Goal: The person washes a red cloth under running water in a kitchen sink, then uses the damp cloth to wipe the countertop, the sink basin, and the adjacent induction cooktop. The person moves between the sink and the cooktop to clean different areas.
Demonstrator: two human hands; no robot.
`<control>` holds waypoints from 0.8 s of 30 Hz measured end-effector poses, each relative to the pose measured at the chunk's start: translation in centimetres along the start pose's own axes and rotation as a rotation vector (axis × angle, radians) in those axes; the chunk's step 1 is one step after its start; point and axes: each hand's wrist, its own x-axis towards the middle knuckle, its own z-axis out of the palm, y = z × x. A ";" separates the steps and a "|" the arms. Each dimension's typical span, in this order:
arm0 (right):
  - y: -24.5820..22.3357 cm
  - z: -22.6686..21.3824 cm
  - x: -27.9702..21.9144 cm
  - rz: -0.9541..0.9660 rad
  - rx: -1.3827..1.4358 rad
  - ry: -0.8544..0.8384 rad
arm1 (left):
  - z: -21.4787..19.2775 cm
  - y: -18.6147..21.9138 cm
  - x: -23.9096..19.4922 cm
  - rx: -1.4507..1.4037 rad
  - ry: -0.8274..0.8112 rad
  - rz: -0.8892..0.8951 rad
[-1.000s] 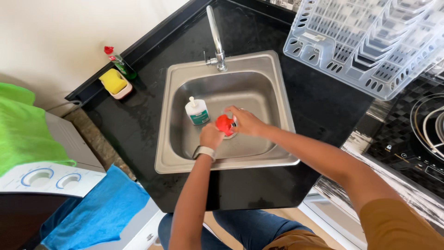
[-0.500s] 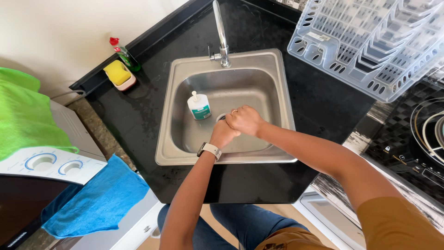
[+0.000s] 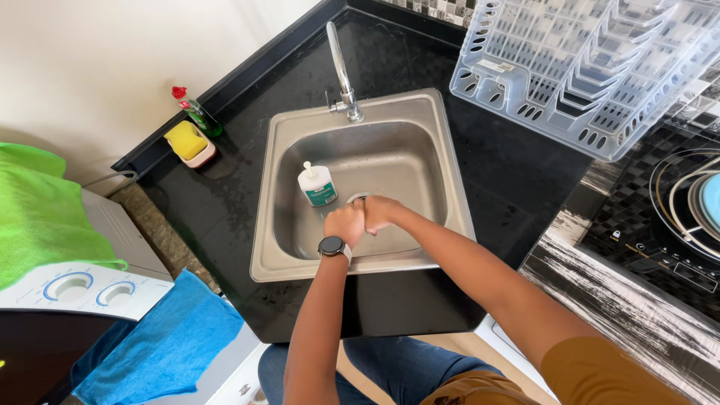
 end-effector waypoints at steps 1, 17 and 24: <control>1.2 0.6 0.3 0.002 0.001 0.001 | -0.5 0.5 0.0 0.000 0.000 0.002; 5.4 -4.5 -8.6 -0.500 1.014 0.120 | -3.9 2.6 1.4 -1.219 -0.459 -0.600; -0.1 -8.3 -10.5 -1.042 1.567 -0.417 | -8.2 9.2 0.6 -2.457 -0.765 -0.443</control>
